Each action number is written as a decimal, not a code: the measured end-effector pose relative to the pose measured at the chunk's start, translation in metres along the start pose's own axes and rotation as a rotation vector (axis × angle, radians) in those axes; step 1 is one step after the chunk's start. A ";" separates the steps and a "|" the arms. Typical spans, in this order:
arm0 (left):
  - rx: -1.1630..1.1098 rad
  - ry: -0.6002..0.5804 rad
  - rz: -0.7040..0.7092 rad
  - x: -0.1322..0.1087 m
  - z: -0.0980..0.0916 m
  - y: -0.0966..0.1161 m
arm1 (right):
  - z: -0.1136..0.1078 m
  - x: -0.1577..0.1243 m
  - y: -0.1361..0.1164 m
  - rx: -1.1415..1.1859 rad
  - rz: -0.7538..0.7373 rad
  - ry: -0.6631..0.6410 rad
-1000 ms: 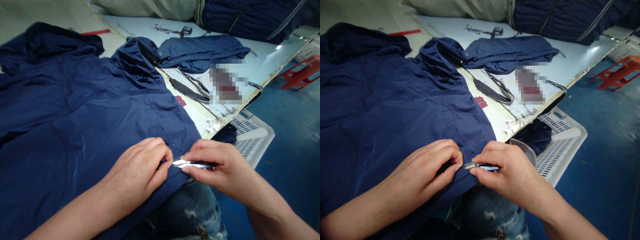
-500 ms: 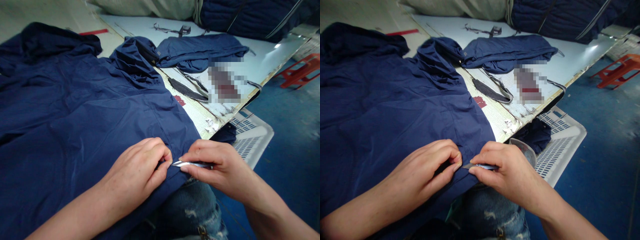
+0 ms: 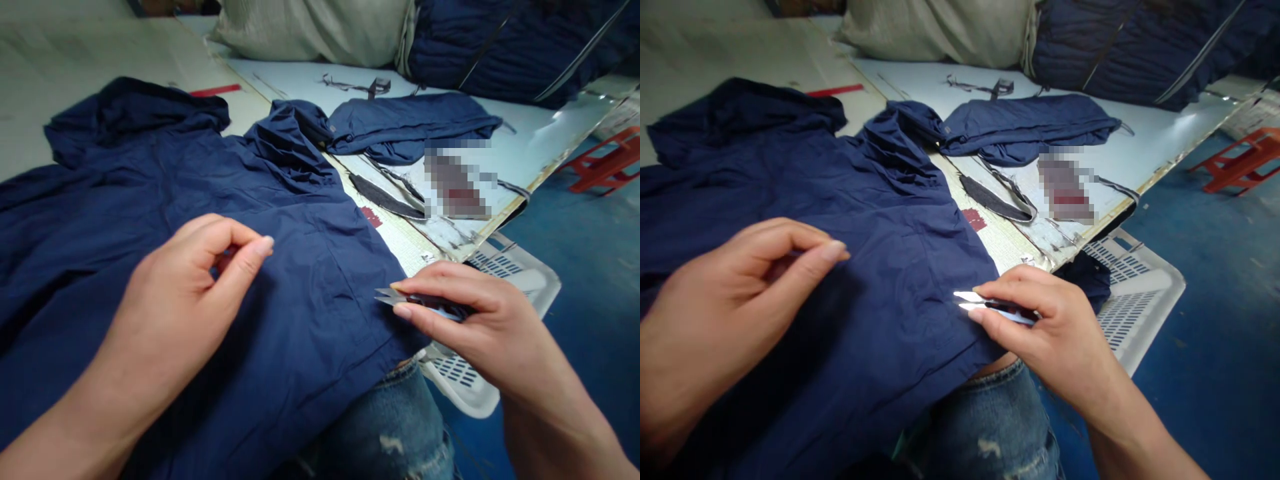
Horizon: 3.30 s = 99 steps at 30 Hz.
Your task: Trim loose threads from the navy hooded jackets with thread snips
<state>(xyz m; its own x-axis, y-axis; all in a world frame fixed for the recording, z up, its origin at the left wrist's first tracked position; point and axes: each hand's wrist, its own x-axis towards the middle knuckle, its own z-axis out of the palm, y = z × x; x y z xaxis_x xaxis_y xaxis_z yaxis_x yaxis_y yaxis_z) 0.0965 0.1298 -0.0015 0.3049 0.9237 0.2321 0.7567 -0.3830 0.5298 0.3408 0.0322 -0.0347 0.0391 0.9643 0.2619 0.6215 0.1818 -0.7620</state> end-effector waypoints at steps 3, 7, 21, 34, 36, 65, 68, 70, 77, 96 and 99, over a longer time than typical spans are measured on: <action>-0.064 -0.131 0.186 -0.003 0.013 -0.011 | 0.003 0.010 -0.003 -0.033 -0.054 -0.015; -0.115 -0.353 0.487 -0.012 0.030 -0.016 | 0.001 0.016 -0.004 -0.058 -0.104 -0.089; -0.045 -0.645 0.574 -0.032 0.014 -0.007 | -0.011 0.006 0.002 0.000 -0.069 -0.067; 0.010 -0.309 0.195 0.064 0.023 -0.011 | 0.050 0.119 0.013 0.552 0.267 -0.172; 0.002 -0.256 0.135 0.068 0.041 -0.017 | 0.057 0.119 0.021 0.545 0.291 -0.148; -0.170 -0.284 -0.040 0.067 0.051 -0.027 | 0.052 0.112 0.025 0.345 0.212 -0.110; 0.044 -0.248 0.129 0.063 0.053 -0.023 | 0.052 0.112 0.026 0.307 0.177 -0.113; 0.079 -0.248 0.164 0.061 0.055 -0.022 | 0.052 0.112 0.027 0.255 0.145 -0.132; -0.099 -0.242 0.011 0.068 0.053 -0.031 | 0.053 0.111 0.028 0.057 -0.025 -0.128; -0.039 -0.310 0.078 0.070 0.051 -0.030 | 0.054 0.111 0.030 -0.018 -0.096 -0.092; -0.095 -0.351 0.012 0.072 0.047 -0.028 | 0.053 0.111 0.029 -0.044 -0.142 -0.087</action>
<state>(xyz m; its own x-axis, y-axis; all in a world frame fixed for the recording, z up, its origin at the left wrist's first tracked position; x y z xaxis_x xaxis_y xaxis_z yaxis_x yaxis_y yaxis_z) 0.1243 0.2074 -0.0384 0.5057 0.8614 -0.0471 0.7002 -0.3779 0.6057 0.3213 0.1546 -0.0596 -0.1186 0.9429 0.3111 0.6497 0.3106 -0.6938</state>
